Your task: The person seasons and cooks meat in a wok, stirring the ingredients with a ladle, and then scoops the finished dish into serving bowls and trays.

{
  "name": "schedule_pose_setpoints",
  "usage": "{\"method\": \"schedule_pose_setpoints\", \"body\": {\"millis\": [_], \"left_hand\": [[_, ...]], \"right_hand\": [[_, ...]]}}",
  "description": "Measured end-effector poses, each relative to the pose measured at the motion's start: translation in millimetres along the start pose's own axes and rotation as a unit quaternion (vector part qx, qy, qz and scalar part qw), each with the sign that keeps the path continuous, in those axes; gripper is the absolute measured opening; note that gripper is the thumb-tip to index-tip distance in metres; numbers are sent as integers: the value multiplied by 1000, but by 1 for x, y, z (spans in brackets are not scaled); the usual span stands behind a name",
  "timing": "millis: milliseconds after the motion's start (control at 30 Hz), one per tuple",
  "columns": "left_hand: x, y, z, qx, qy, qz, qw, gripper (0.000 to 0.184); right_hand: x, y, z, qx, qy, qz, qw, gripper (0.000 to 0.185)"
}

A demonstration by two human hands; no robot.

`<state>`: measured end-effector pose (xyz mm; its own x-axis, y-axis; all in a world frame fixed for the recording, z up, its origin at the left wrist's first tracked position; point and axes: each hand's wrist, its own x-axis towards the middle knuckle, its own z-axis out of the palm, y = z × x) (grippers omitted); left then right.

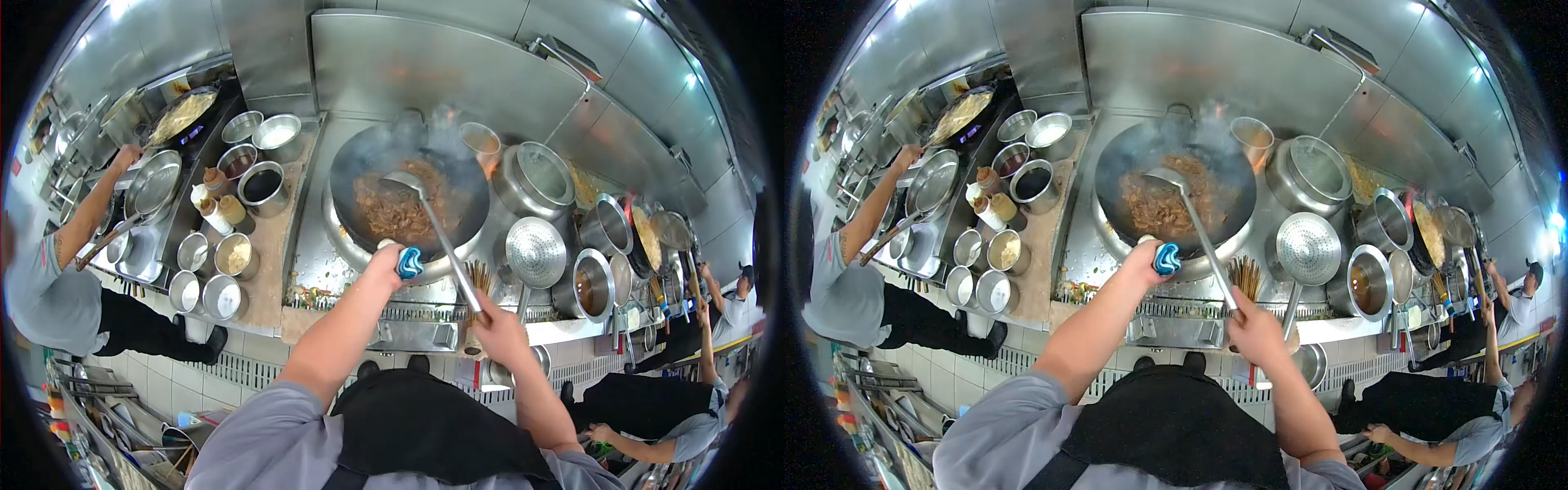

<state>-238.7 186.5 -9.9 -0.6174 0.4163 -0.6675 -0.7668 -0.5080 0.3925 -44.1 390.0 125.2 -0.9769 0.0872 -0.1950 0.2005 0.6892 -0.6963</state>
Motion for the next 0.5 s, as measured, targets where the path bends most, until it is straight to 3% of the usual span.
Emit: {"method": "schedule_pose_setpoints", "body": {"millis": [33, 67, 200, 267, 333, 367, 467, 500], "left_hand": [[1, -6, 6, -1, 18, 5, 1000, 11], [10, -20, 4, -44, 28, 53, 997, 11], [-91, -46, 43, -121, 102, 88, 983, 13], [-97, -45, 41, -97, 97, 85, 987, 11], [-80, -33, 33, -76, 44, 88, 992, 10], [-94, -23, 48, -35, 91, 76, 992, 10], [-53, -46, -5, -58, 35, 96, 993, 11], [-57, -59, -20, -47, 45, 97, 993, 12]], "right_hand": [[-19, -9, -20, -94, 2, 17, 995, 56], [-33, -14, -41, -88, -12, 10, 996, 56], [-83, -44, -130, -105, -100, 18, 989, 58], [-93, -42, -147, -109, -154, 36, 981, 59], [-78, -38, -134, -120, -138, 3, 983, 57], [-64, -31, -121, -138, -118, -19, 983, 55], [-29, -12, -76, -159, -81, -31, 983, 58], [-21, -3, -59, -187, -18, -69, 980, 57]]}}
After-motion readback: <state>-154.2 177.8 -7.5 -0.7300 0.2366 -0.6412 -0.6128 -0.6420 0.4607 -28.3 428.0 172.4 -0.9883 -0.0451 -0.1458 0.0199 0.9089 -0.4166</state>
